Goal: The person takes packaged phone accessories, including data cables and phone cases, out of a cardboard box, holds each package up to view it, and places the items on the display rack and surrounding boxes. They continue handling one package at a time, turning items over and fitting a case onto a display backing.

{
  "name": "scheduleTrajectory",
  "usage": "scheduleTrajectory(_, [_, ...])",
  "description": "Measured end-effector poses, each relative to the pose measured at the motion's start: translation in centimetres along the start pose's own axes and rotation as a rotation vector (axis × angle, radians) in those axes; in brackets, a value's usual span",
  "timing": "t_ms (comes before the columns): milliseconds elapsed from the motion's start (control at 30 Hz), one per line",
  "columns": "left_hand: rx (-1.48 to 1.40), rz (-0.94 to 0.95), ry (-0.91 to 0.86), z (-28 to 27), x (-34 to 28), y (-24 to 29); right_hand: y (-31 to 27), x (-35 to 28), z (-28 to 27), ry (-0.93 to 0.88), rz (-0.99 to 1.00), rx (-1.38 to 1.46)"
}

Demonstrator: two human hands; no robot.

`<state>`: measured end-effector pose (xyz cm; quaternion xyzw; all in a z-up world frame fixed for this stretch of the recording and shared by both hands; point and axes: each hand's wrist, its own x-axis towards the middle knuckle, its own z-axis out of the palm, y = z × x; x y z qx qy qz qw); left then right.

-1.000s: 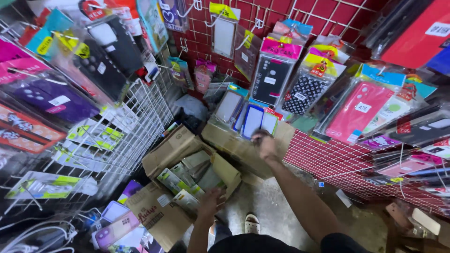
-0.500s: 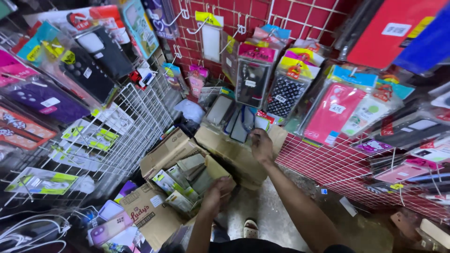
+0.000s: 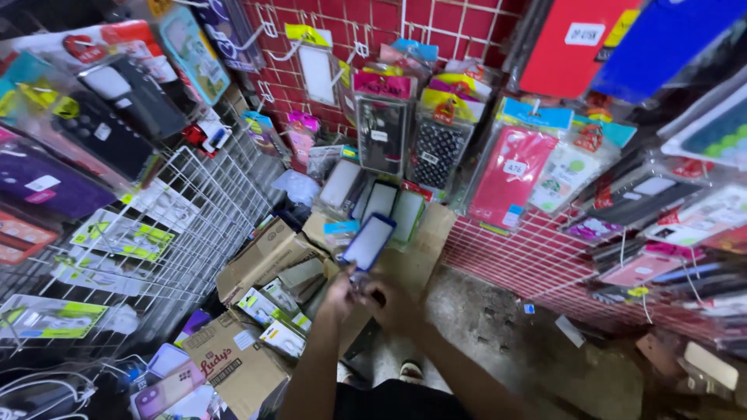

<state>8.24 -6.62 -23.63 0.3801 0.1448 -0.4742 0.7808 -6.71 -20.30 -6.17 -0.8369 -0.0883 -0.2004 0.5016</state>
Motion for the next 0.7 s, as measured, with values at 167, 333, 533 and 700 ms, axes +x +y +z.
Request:
scheduleTrajectory(167, [0.004,0.083,0.172,3.4,-1.7,0.2,3.8,1.9,-2.2,0.052,0.122,-0.299])
scheduleTrajectory(333, [0.099,0.118,0.115,5.0,-5.6,-2.3,7.0,2.3,-0.4,0.274,0.752,0.376])
scheduleTrajectory(533, [0.349,0.159,0.057,4.6,-9.3,-3.1,9.5,0.8,2.1,0.302,0.508,0.513])
scheduleTrajectory(700, [0.301,0.304,0.044,8.4,-15.5,0.1,6.3,0.9,3.2,0.113,0.478,0.714])
